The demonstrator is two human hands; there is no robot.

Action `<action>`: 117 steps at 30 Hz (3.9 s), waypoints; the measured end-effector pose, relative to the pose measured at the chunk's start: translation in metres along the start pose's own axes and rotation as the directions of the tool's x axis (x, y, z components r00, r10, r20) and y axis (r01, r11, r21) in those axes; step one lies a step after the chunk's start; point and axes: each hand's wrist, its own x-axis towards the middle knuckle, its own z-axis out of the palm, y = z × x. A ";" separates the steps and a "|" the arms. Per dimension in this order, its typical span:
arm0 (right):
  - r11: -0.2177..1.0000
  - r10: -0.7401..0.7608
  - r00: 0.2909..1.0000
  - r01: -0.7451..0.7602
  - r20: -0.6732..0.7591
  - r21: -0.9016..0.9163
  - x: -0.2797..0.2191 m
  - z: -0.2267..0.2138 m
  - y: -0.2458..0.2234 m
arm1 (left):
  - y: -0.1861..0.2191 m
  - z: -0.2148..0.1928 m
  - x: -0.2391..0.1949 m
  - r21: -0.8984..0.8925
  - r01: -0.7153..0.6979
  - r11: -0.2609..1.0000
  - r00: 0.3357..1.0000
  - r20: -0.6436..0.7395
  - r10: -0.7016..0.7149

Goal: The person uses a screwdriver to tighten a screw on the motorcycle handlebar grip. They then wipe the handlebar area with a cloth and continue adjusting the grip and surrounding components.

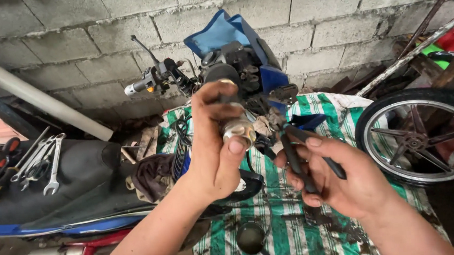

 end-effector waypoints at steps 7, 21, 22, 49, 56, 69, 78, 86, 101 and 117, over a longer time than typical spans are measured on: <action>0.997 -0.078 0.993 0.076 0.092 0.016 0.001 -0.001 -0.004 | -0.006 0.012 -0.006 -0.136 0.031 0.990 0.994 -0.095 -0.044; 0.976 -0.114 0.946 0.050 0.303 0.213 0.005 -0.005 -0.006 | -0.010 0.003 -0.005 0.008 -0.081 0.997 0.980 -0.182 0.081; 0.975 -0.112 0.947 0.047 0.300 0.216 0.006 -0.002 -0.006 | -0.011 0.005 -0.006 0.006 -0.076 0.997 0.981 -0.180 0.076; 0.973 -0.052 0.994 0.028 0.096 0.230 0.034 0.038 -0.015 | -0.011 0.002 -0.012 0.035 0.001 0.999 0.984 -0.178 0.005; 0.975 -0.014 1.000 0.012 0.011 0.224 0.033 0.046 -0.013 | -0.012 -0.001 -0.011 0.047 0.012 0.999 0.988 -0.158 -0.004; 0.986 -0.012 1.000 0.013 -0.003 0.166 0.041 0.051 -0.022 | -0.038 -0.001 -0.014 0.009 -0.145 0.989 0.976 -0.161 0.145; 0.995 0.042 0.999 -0.044 0.024 0.094 0.044 0.046 -0.045 | -0.036 0.004 -0.014 -0.011 -0.141 0.990 0.972 -0.189 0.136; 0.996 0.040 0.993 -0.029 -0.115 0.090 0.047 0.069 -0.037 | -0.028 0.003 -0.012 -0.002 -0.102 0.995 0.981 -0.169 0.100; 0.981 0.012 0.991 0.014 -0.133 0.195 0.042 0.073 -0.043 | -0.024 0.005 -0.013 0.006 -0.075 0.997 0.982 -0.174 0.075; 0.983 -0.006 0.986 0.037 -0.167 0.182 0.043 0.076 -0.043 | -0.017 0.007 -0.010 -0.008 -0.060 0.998 0.977 -0.208 0.057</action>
